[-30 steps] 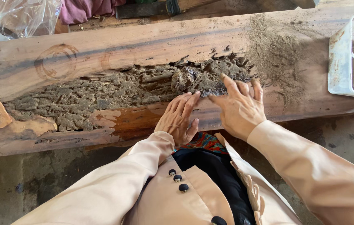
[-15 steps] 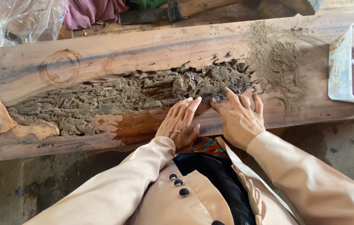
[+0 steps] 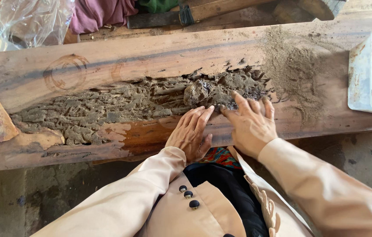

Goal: The person applies a dark paste into a long crack on a wooden plank using both hands, then uses a brush to spread and smooth the paste along the crack. The person continues to press and smooth the paste by hand to ensure it fills the gap.

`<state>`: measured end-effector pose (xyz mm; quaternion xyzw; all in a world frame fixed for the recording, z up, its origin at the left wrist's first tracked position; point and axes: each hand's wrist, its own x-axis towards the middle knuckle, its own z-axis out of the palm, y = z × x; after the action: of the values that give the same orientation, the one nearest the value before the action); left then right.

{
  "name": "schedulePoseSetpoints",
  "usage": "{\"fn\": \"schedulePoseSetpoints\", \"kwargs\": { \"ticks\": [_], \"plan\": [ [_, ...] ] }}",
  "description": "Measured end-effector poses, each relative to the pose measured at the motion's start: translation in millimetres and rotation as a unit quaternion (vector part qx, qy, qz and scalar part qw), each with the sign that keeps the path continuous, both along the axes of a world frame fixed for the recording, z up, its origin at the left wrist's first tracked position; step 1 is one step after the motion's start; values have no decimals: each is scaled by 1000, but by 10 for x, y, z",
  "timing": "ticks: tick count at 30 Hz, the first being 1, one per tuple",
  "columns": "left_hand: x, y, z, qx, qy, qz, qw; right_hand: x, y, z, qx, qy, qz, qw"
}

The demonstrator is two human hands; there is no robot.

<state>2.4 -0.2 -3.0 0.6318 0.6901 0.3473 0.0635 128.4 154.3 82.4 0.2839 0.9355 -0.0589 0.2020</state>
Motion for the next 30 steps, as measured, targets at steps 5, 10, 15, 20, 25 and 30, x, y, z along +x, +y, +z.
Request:
{"fn": "schedulePoseSetpoints", "kwargs": {
  "ticks": [5,10,15,20,25,30],
  "plan": [
    [-6,23,27,-17,-2,4,1000,132,48,-9,-1,35,-10,999],
    [-6,6,55,-25,-11,9,1000,170,-78,-231,43,101,20,994],
    [-10,-2,55,-16,-13,5,1000,187,4,-213,87,76,50,992],
    [-24,11,29,-23,-3,5,1000,188,202,-79,0,79,-35,996],
    [-39,7,30,-29,2,5,1000,134,152,-143,6,46,-52,998],
    [-27,11,63,-39,6,14,999,186,50,-184,48,47,-8,998]
  ]
}}
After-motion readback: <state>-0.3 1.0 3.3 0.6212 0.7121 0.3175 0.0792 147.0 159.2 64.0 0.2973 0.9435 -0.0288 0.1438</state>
